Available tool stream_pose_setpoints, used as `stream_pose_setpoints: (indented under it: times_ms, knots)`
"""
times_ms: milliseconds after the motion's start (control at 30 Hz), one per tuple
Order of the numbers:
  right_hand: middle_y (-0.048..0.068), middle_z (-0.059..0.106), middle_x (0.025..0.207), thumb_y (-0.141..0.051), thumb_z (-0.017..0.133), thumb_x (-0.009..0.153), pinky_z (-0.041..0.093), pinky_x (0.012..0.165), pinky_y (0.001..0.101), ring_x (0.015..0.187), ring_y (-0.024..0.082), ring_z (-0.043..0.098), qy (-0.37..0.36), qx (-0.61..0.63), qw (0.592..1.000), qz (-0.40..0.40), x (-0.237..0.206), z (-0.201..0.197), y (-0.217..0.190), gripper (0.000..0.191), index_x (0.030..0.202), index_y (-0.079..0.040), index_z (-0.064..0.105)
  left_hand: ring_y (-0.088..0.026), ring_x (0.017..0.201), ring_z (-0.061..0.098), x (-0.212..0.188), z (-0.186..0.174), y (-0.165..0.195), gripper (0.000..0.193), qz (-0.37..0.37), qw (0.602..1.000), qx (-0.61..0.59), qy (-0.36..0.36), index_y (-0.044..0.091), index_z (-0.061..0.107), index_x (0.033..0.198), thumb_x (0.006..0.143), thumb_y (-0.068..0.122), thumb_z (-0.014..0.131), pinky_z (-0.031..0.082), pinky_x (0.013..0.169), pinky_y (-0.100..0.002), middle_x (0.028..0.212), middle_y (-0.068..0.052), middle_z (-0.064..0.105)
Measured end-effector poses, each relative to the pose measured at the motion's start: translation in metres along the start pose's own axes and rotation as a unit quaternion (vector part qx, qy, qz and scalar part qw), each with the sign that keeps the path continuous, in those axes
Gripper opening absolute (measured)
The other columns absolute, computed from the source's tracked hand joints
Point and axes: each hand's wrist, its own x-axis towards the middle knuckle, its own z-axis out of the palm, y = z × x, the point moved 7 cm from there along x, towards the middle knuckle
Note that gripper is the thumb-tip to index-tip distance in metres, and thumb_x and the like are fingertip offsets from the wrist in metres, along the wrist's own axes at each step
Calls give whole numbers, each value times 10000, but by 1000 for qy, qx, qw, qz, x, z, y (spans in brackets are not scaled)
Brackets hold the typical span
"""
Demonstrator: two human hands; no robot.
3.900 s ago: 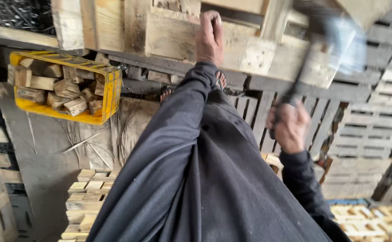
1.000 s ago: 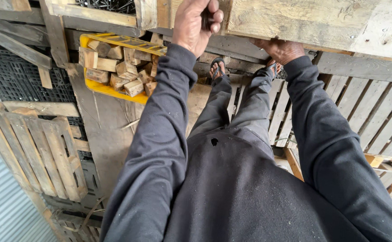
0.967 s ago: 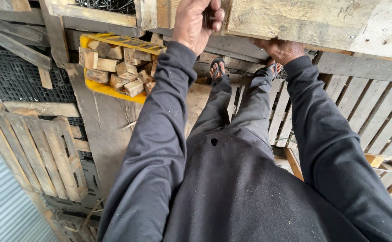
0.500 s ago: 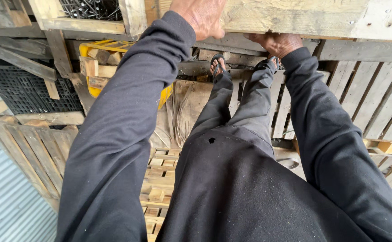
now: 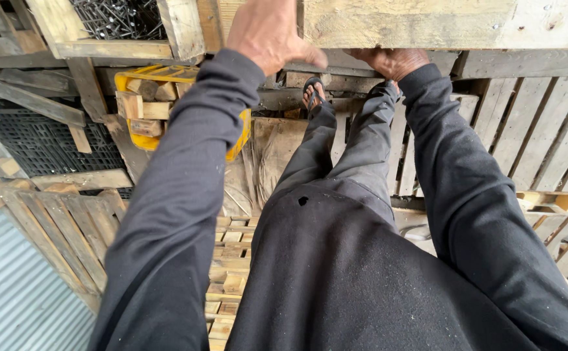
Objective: The person picks nails from a crate of nails and hammers them into wooden pallet boards to fasten the slats, working across several pallet sections. They reposition boards and pallets by hand between nails and continue hammering.
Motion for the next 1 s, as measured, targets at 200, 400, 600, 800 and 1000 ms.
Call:
stream_pose_setpoints:
  times_ms: [200,400,600,800,1000]
  knots:
    - [-89,451,1631,-389,434,1112,463,1167,293,1423,147,496,226,-568,780,-136,-14,-14,-28,556,1653,-481,346,-139,808,774,-41,31,-38,321,-307,880,-347,105,64,803,897,855,382,792,629,805,-332,894,-48,814]
    - [85,610,1504,-453,612,1106,520,1019,409,1306,287,597,180,-32,975,-123,-7,-35,-19,506,1559,-234,547,-132,673,757,-49,49,-24,260,-380,845,-350,137,44,814,918,828,288,810,602,691,-298,766,-60,813]
    - [154,665,1358,-535,650,1054,519,1022,438,1198,320,648,77,119,990,-5,-6,-29,-4,573,1467,-139,604,-128,608,697,-52,47,-14,266,-394,824,-362,188,21,825,908,812,267,796,565,604,-292,693,-69,788]
    - [115,692,1366,-496,647,1109,528,998,443,1205,324,653,134,63,988,-53,-9,-28,-6,479,1486,-200,636,-127,574,686,-50,42,-9,282,-389,837,-336,185,34,824,919,826,299,797,550,569,-303,658,-58,766]
    - [88,682,1386,-436,677,1123,540,995,428,1213,306,655,198,35,970,-136,-17,-33,-12,440,1496,-207,636,-135,521,653,-51,40,-5,263,-432,834,-301,166,51,835,875,821,304,788,530,537,-317,600,-50,734]
